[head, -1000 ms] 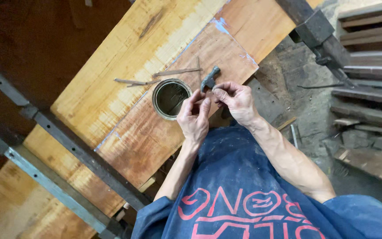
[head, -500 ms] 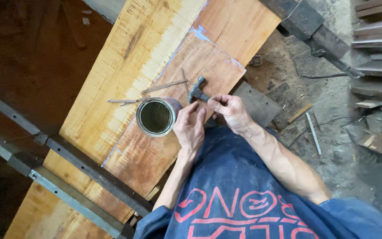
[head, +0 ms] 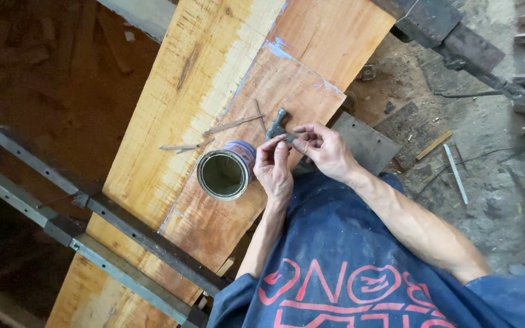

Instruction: The person scrapes a crack in a wooden plank, retrieves a hammer and nails, and hammers nails into the crack. They then open a can of filler, retrieve a putty knife, and apply filler into the crack.

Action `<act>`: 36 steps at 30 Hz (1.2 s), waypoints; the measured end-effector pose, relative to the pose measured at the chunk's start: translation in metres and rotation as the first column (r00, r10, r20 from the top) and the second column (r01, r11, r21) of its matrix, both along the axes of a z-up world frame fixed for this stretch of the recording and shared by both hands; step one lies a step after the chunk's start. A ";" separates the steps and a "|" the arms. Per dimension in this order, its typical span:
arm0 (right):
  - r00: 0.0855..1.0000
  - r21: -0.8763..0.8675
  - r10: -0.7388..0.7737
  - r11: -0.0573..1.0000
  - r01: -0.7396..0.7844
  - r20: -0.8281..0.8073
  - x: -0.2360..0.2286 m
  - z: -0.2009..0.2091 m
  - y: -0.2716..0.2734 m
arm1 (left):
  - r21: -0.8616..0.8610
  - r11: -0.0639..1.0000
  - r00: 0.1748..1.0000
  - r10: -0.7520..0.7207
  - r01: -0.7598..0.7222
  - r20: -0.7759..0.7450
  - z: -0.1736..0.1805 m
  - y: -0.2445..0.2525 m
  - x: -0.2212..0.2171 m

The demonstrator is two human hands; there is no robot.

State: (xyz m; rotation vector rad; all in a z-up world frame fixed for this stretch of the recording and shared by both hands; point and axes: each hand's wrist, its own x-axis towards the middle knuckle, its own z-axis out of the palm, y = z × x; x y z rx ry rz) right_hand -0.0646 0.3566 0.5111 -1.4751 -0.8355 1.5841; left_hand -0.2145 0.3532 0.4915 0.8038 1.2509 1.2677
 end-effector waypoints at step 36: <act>0.995 -0.069 0.002 0.998 0.005 0.103 0.166 0.031 0.019 | -0.029 0.755 0.555 -0.507 0.655 -0.659 -0.037 0.190 0.081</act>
